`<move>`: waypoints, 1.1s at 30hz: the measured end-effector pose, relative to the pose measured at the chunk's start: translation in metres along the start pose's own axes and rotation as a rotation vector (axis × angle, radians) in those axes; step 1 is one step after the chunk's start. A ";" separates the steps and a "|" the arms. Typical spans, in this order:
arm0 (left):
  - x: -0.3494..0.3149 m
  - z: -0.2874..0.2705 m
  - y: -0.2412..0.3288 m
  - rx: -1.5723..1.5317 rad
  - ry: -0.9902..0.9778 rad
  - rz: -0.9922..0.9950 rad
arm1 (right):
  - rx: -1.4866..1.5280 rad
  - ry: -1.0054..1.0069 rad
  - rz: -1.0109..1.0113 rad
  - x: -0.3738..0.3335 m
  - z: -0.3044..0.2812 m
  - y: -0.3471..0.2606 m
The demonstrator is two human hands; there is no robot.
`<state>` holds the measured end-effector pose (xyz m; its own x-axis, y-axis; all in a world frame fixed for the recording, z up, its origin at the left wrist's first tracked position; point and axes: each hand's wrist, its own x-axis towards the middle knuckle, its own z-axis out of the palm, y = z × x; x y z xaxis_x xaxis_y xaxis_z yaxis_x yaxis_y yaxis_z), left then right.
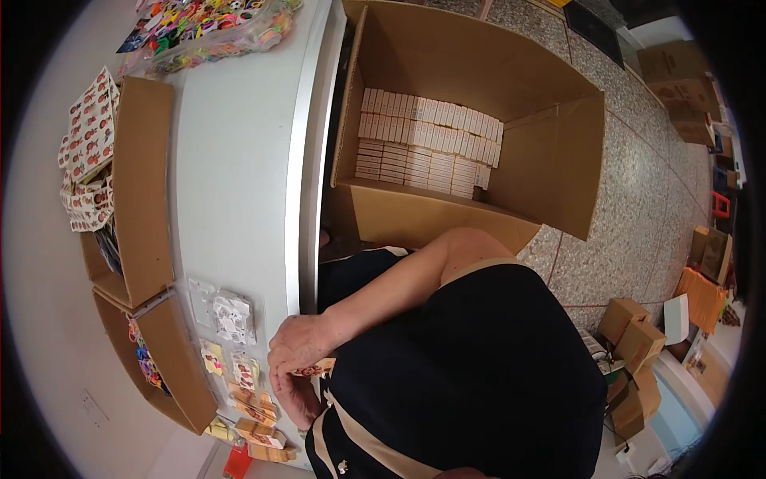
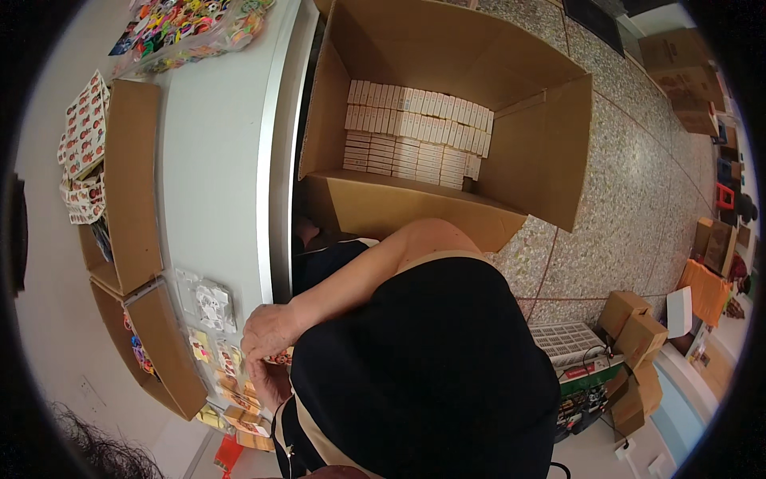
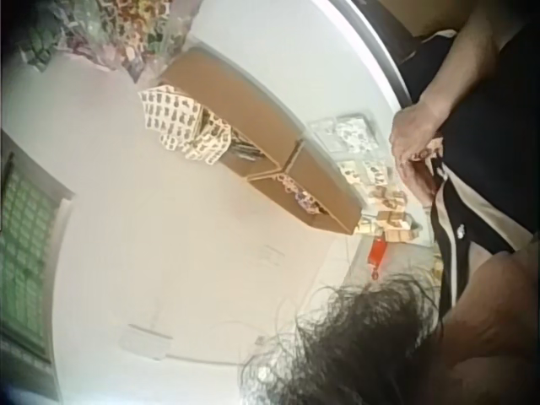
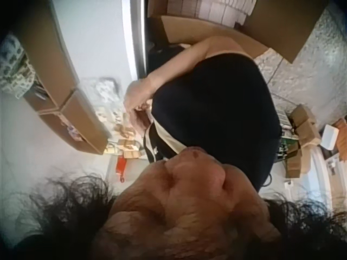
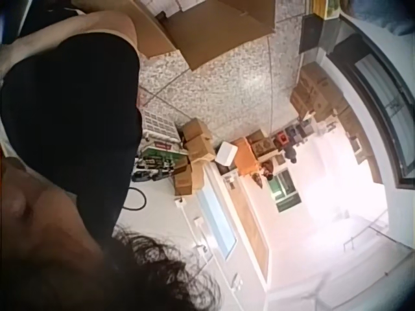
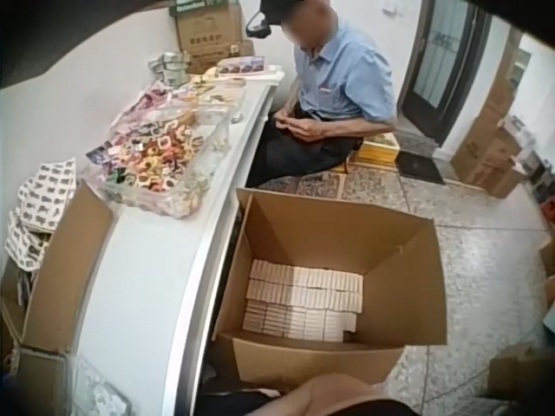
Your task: Putting small items into plastic sleeves and organizing them into a large cardboard box.
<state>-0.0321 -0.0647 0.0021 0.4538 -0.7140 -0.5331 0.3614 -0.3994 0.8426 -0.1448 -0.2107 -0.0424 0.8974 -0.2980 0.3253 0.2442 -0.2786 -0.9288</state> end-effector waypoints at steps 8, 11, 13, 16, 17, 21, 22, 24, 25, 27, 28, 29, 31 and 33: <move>-0.008 -0.008 -0.001 0.078 -0.020 0.057 | -0.085 -0.086 0.120 0.001 -0.008 -0.019; -0.016 -0.016 0.004 0.234 0.017 0.067 | -0.133 -0.308 0.378 0.017 -0.013 -0.032; -0.014 -0.006 0.017 0.200 0.047 0.042 | -0.057 -0.357 0.529 0.021 -0.025 -0.040; -0.015 -0.003 0.029 0.259 -0.024 -0.016 | 0.075 -0.304 0.556 0.020 -0.029 -0.042; -0.014 -0.005 0.028 0.227 -0.048 -0.041 | 0.202 -0.320 0.608 0.022 -0.034 -0.046; -0.014 -0.005 0.018 -0.056 -0.106 -0.047 | 0.281 -0.297 0.691 0.026 -0.031 -0.040; -0.015 -0.006 0.018 -0.083 -0.071 -0.038 | 0.275 -0.343 0.687 0.031 -0.030 -0.041; -0.017 -0.010 0.018 -0.111 -0.095 -0.041 | 0.259 -0.370 0.791 0.041 -0.027 -0.047; -0.017 -0.014 0.017 -0.120 -0.106 -0.029 | 0.220 -0.368 0.776 0.044 -0.024 -0.052; -0.017 -0.021 0.014 -0.120 -0.114 -0.024 | 0.112 -0.426 0.742 0.054 -0.022 -0.065; -0.017 -0.023 0.012 -0.100 -0.138 -0.025 | 0.014 -0.459 0.705 0.057 -0.022 -0.069; -0.017 -0.024 0.012 -0.114 -0.136 -0.021 | 0.005 -0.469 0.709 0.057 -0.020 -0.068; -0.018 -0.024 0.012 -0.124 -0.130 0.012 | 0.039 -0.394 0.755 0.057 -0.015 -0.063; -0.018 -0.025 0.011 -0.155 -0.134 0.011 | -0.007 -0.389 0.757 0.055 -0.012 -0.060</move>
<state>-0.0152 -0.0420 0.0190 0.3499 -0.7918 -0.5006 0.4832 -0.3053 0.8206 -0.1146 -0.2214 0.0338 0.8804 -0.0718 -0.4688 -0.4743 -0.1368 -0.8697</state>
